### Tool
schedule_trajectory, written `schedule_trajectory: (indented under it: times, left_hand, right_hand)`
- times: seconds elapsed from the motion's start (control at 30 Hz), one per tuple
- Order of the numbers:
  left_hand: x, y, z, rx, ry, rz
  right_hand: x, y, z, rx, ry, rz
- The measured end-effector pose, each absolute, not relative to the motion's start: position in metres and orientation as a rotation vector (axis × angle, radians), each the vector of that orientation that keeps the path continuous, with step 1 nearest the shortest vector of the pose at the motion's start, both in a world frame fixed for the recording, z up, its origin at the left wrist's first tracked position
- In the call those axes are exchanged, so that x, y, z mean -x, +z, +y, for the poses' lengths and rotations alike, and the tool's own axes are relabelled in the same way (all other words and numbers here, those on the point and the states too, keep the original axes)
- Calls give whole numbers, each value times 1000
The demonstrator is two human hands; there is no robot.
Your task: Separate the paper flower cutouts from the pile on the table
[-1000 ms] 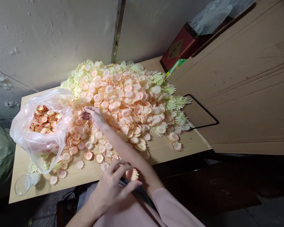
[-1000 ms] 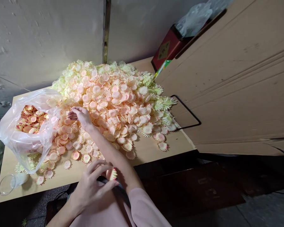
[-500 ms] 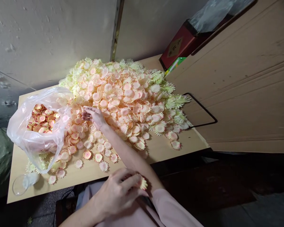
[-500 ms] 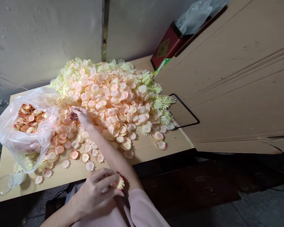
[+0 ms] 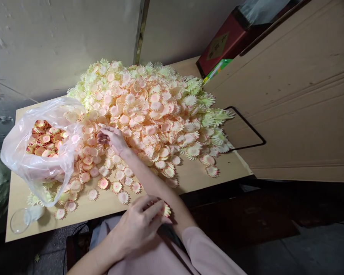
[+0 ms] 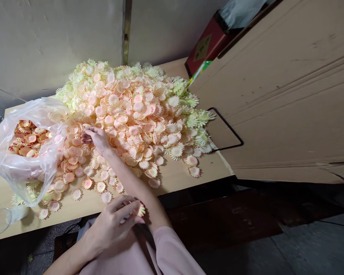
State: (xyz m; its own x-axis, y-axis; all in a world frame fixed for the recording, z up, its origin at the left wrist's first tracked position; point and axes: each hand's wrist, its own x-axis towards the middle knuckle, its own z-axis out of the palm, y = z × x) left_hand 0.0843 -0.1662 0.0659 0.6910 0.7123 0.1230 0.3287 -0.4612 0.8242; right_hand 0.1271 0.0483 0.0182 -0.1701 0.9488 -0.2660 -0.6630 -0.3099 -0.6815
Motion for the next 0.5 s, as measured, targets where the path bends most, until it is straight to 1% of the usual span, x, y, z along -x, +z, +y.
schedule_trajectory:
  times: [0.13,0.23,0.37,0.5]
  left_hand:
    - [-86,66,-167,-2027,434,660]
    - [-85,66,-167,-1964,480,648]
    - [-88,66,-168,-1920,597,771]
    - [-91,68,-170,-1947,445,671]
  right_hand:
    - [-128,18,47,821,1743,-497]
    - [-128,17,47,820,1744,-497]
    - [-128,15,47,813,1744,-502]
    - [-127,12,47,829,1750,-518]
